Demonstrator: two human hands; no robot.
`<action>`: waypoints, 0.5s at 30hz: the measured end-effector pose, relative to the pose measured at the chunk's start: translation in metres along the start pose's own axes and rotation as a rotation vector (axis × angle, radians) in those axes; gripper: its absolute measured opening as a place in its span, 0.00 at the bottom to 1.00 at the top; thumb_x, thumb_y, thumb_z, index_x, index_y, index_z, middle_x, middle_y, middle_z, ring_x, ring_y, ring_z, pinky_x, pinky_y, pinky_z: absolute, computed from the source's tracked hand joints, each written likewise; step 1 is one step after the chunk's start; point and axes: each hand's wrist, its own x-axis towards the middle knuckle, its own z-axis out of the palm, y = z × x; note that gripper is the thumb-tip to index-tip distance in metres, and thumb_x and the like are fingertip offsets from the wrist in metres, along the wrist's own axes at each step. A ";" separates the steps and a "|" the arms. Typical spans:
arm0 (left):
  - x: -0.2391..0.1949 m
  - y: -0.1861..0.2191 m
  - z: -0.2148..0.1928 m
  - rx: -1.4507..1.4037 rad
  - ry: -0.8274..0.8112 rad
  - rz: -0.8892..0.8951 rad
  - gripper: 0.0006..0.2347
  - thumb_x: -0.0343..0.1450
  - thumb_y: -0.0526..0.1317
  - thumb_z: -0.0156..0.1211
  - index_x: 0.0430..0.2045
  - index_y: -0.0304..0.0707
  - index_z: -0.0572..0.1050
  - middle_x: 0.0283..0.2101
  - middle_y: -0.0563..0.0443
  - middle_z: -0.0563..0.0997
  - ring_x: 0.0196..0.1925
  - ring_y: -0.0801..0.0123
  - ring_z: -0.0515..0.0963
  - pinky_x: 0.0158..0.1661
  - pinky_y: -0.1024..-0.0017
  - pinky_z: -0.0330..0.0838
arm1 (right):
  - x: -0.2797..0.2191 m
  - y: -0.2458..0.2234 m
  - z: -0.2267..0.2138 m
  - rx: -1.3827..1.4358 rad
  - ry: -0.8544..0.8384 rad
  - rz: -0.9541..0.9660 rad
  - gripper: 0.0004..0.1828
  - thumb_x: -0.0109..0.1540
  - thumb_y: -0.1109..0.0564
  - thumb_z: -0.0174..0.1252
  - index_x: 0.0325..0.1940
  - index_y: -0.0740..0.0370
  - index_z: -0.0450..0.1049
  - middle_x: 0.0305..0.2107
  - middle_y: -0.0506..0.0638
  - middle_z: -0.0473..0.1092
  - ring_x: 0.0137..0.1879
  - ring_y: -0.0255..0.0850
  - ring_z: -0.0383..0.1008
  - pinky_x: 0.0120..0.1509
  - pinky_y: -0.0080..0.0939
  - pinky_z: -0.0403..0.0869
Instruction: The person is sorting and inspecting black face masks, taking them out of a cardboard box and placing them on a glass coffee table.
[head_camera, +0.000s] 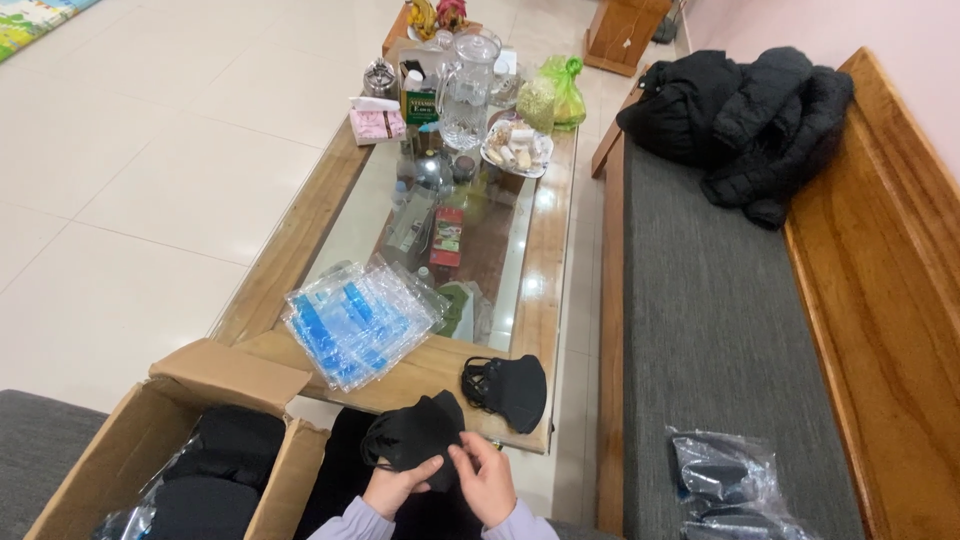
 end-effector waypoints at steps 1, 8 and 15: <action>-0.003 0.005 0.002 0.007 0.005 -0.009 0.21 0.58 0.32 0.79 0.46 0.35 0.83 0.44 0.42 0.88 0.42 0.59 0.86 0.32 0.64 0.83 | 0.004 0.002 -0.002 0.006 -0.002 0.011 0.12 0.61 0.49 0.64 0.45 0.56 0.82 0.28 0.42 0.80 0.34 0.32 0.76 0.43 0.35 0.74; -0.042 0.042 0.007 0.061 0.048 -0.052 0.22 0.60 0.34 0.75 0.49 0.31 0.81 0.48 0.42 0.87 0.47 0.58 0.85 0.37 0.67 0.80 | 0.034 0.034 -0.030 0.282 0.111 0.002 0.06 0.64 0.57 0.62 0.36 0.55 0.71 0.15 0.41 0.63 0.22 0.30 0.63 0.32 0.33 0.67; -0.045 0.052 -0.001 -0.038 0.159 -0.023 0.28 0.59 0.34 0.73 0.56 0.38 0.76 0.54 0.44 0.83 0.53 0.58 0.82 0.40 0.67 0.78 | 0.067 0.053 -0.062 0.519 0.356 0.530 0.26 0.64 0.59 0.60 0.65 0.68 0.65 0.24 0.51 0.67 0.23 0.40 0.72 0.17 0.36 0.66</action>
